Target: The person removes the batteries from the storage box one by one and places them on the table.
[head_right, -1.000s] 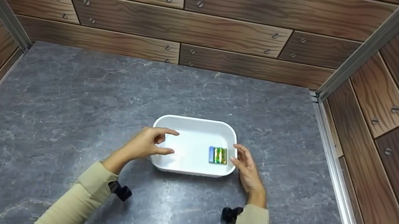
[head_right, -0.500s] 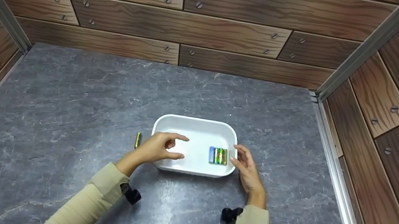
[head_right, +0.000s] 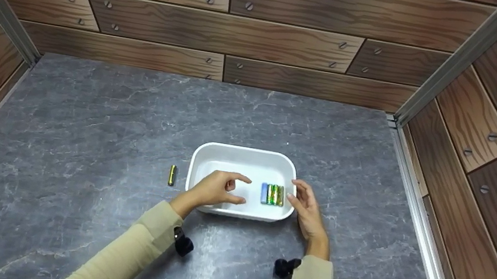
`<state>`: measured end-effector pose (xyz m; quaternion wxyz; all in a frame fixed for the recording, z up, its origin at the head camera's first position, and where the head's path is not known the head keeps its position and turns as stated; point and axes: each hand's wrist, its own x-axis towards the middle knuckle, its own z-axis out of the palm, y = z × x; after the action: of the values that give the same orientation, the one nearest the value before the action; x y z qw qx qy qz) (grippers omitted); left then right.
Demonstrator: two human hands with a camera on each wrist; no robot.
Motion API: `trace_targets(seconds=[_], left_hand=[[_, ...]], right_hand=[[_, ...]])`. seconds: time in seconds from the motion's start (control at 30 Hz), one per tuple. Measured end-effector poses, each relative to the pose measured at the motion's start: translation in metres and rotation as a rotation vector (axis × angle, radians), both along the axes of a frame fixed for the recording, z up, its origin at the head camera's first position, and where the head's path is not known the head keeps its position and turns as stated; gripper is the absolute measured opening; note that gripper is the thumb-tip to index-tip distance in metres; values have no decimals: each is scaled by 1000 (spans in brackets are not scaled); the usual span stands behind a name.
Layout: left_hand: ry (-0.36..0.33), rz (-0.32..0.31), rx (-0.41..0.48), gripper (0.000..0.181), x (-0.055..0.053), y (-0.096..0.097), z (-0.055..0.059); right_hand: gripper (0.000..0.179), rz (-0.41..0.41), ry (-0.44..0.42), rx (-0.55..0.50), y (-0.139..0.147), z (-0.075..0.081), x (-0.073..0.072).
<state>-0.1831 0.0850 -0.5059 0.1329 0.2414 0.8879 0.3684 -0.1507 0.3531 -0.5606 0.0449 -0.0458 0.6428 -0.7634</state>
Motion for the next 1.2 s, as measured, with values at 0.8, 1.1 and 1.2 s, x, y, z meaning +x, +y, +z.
trace_targets(seconds=[0.8,1.1,1.2], left_hand=[[-70,168,-225,60,-11,49,-13],[-81,185,-268,63,-9,60,-14],[-111,191,-281,64,-10,64,-16]], right_hand=[[26,-110,-62,46,-10,4,-3],[29,-103,-4,41,-11,1,-3],[28,-107,-11,40,-11,1,-3]])
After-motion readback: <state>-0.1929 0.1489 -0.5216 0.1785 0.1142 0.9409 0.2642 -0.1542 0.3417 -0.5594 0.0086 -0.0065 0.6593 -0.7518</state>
